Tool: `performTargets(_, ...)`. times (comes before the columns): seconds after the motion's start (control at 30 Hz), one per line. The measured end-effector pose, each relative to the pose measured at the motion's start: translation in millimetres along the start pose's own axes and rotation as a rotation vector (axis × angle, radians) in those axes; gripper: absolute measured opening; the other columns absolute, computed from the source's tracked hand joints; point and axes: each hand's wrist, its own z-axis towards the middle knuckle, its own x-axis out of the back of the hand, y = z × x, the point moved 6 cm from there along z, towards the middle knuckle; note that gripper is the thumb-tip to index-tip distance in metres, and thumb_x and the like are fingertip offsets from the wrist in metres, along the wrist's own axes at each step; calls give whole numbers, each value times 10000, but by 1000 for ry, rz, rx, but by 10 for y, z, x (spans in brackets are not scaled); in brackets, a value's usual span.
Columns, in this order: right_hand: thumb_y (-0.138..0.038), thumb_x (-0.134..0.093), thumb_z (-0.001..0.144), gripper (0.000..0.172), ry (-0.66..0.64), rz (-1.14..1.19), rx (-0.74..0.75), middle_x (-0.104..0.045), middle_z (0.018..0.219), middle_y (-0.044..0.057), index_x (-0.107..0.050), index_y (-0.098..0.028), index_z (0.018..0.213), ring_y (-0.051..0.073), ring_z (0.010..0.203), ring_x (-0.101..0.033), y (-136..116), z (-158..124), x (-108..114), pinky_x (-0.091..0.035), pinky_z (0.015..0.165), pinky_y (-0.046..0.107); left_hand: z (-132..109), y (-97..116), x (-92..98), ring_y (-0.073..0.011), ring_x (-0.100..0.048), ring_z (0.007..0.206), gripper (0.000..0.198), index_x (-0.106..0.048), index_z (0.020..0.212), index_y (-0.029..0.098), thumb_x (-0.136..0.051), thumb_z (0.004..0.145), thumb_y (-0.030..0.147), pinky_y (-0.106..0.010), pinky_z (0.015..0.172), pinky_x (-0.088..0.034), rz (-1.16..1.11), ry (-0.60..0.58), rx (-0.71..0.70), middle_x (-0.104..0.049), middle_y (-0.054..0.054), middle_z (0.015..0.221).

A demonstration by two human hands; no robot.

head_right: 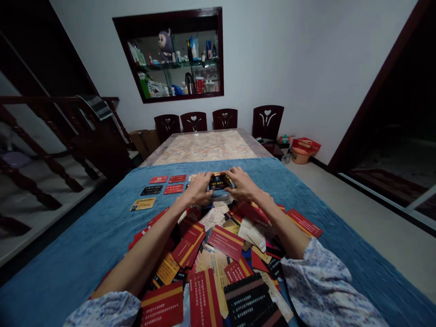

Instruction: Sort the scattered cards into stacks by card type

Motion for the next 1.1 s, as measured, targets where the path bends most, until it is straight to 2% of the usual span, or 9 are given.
performTargets(0.1, -315, -703, 789, 587, -18, -30, 42, -561, 1138, 117, -529, -226, 1342, 276, 1041, -493, -65, 11, 17, -436, 833, 371, -15, -67, 90, -295, -490, 1179, 413, -456, 1227, 199, -570, 830, 222, -431, 956, -440, 51, -34, 6, -549, -120, 1248)
performTargets(0.23, -331, -659, 845, 571, -22, -115, 42, -565, 1219, 148, -495, -193, 1375, 284, 1074, -488, -163, 55, 21, -431, 822, 368, -37, -163, 177, -294, -471, 1180, 407, -474, 1230, 191, -572, 839, 247, -450, 946, -448, 87, -48, -21, -525, -124, 1266)
performTargets(0.53, -436, -641, 879, 512, -175, -246, -31, -551, 1250, 149, -536, -233, 1337, 286, 1103, -466, -335, 328, -152, -409, 790, 330, -38, -482, 196, -312, -437, 1205, 372, -547, 1218, 215, -583, 851, 263, -477, 959, -434, 115, -124, -43, -564, -103, 1258)
performTargets(0.67, -420, -651, 876, 521, -243, -223, -39, -539, 1265, 146, -525, -247, 1351, 293, 1133, -463, -377, 477, -279, -426, 807, 340, -30, -624, 152, -332, -443, 1215, 359, -571, 1206, 214, -585, 854, 279, -500, 960, -433, 139, -153, -17, -578, -116, 1256)
performTargets(0.83, -406, -654, 878, 471, -315, -191, -27, -543, 1296, 145, -567, -212, 1299, 296, 1161, -476, -408, 631, -478, -442, 824, 344, -17, -821, 11, -333, -446, 1238, 348, -579, 1192, 228, -575, 849, 280, -495, 960, -440, 161, -189, 20, -584, -117, 1272)
performTargets(1.1, -392, -685, 855, 399, -335, -192, 35, -608, 1224, 143, -654, -180, 1191, 270, 1079, -571, -389, 821, -736, -454, 845, 324, 36, -1044, -175, -320, -451, 1246, 341, -588, 1168, 234, -561, 830, 268, -496, 996, -422, 139, -233, 63, -600, -115, 1287)
